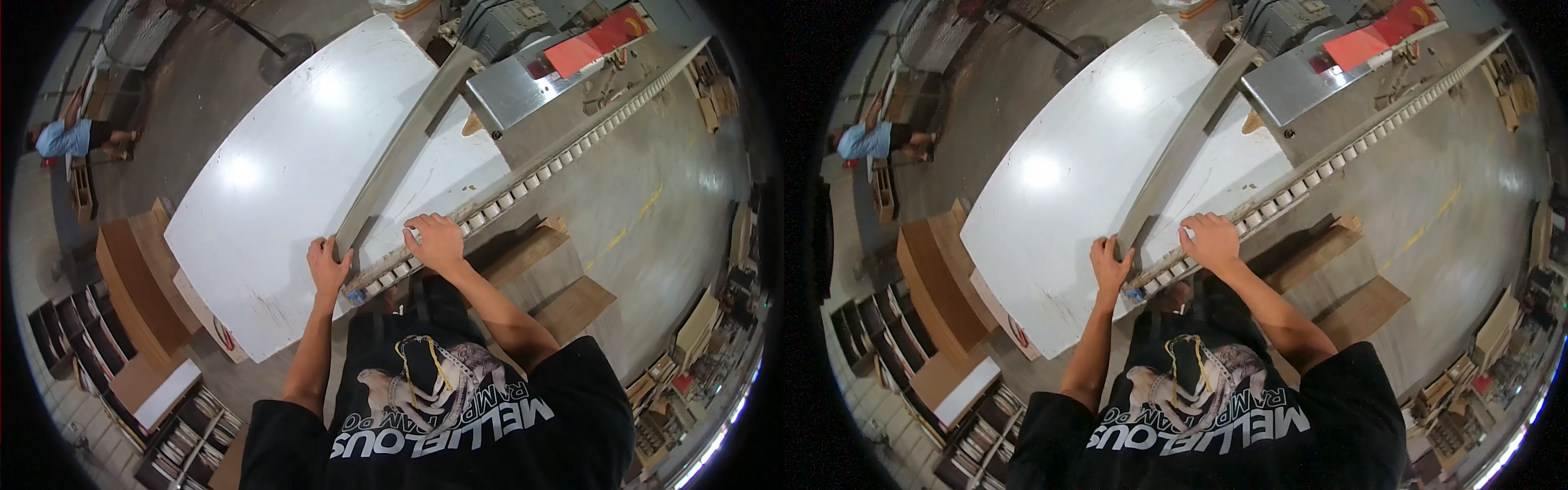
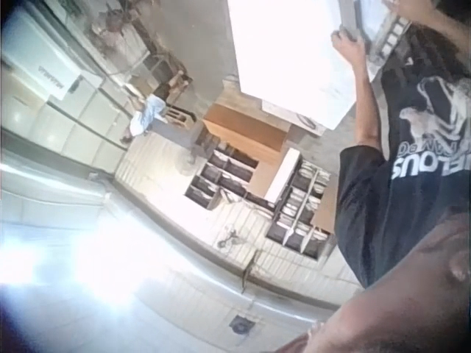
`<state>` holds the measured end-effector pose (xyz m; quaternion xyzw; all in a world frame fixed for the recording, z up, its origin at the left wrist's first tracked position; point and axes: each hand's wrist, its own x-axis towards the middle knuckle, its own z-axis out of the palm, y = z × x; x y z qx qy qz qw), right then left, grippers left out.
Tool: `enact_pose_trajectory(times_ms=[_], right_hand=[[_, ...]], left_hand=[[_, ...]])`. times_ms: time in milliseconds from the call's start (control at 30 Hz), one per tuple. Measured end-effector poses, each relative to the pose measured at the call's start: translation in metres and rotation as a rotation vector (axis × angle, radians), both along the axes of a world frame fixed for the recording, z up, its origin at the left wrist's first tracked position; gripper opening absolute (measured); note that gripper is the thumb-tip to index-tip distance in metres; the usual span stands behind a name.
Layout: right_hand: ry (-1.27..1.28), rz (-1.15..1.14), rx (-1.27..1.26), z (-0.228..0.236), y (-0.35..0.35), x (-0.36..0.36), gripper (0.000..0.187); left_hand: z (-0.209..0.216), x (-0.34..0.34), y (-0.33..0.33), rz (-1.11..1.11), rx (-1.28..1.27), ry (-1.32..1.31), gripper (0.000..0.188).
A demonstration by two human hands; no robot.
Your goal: Feeding and processing long wood or laminate strips through an industrial edge-banding or finishing machine.
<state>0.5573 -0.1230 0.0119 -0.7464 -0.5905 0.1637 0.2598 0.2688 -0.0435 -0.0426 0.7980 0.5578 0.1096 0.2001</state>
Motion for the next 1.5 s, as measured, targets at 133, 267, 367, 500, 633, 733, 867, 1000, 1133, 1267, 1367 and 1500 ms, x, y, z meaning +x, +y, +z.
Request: enact_pose_trajectory(times_ms=[133, 267, 367, 500, 633, 733, 867, 1000, 1133, 1267, 1367, 1500], right_hand=[[-0.006, 0.001, -0.006, 0.005, 0.006, -0.002, 0.009], [-0.039, -0.039, 0.009, 0.005, 0.008, -0.006, 0.009], [-0.046, -0.039, 0.019, 0.007, 0.009, -0.009, 0.01], [-0.074, -0.055, -0.039, 0.006, 0.008, -0.013, 0.016], [-0.026, -0.12, -0.075, 0.005, 0.01, -0.027, 0.026], [0.164, -0.228, -0.097, 0.013, 0.014, -0.062, 0.039], [1.222, -0.639, -0.027, 0.012, 0.014, -0.128, 0.069], [1.615, -0.761, -0.178, 0.024, 0.015, -0.203, 0.065], [1.818, -0.486, -0.214, 0.035, 0.009, -0.264, 0.057], [1.641, -0.364, -0.139, 0.083, 0.012, -0.316, 0.05], [1.581, -0.345, -0.133, 0.1, 0.006, -0.336, 0.049], [1.551, -0.322, -0.03, 0.118, -0.003, -0.354, 0.05]], left_hand=[[-0.014, 0.008, 0.003, -0.007, 0.098, -0.04, 0.058], [-0.007, 0.014, 0.015, -0.017, 0.017, -0.009, 0.055], [-0.005, 0.006, 0.024, -0.015, -0.072, -0.005, 0.053], [0.017, -0.008, 0.021, -0.029, 0.094, -0.108, 0.049], [0.056, -0.039, 0.014, 0.08, -0.27, -0.015, 0.046], [0.076, -0.08, 0.002, 0.068, -0.262, 0.01, 0.046], [0.092, -0.154, -0.024, 0.094, -0.368, -0.008, 0.048], [0.113, -0.226, -0.057, 0.122, -0.356, -0.062, 0.05], [0.138, -0.284, -0.089, 0.142, -0.288, -0.096, 0.048], [0.159, -0.329, -0.105, 0.115, -0.106, -0.115, 0.046], [0.17, -0.348, -0.11, 0.119, -0.019, -0.118, 0.047], [0.179, -0.367, -0.112, 0.074, 0.118, -0.149, 0.045]])
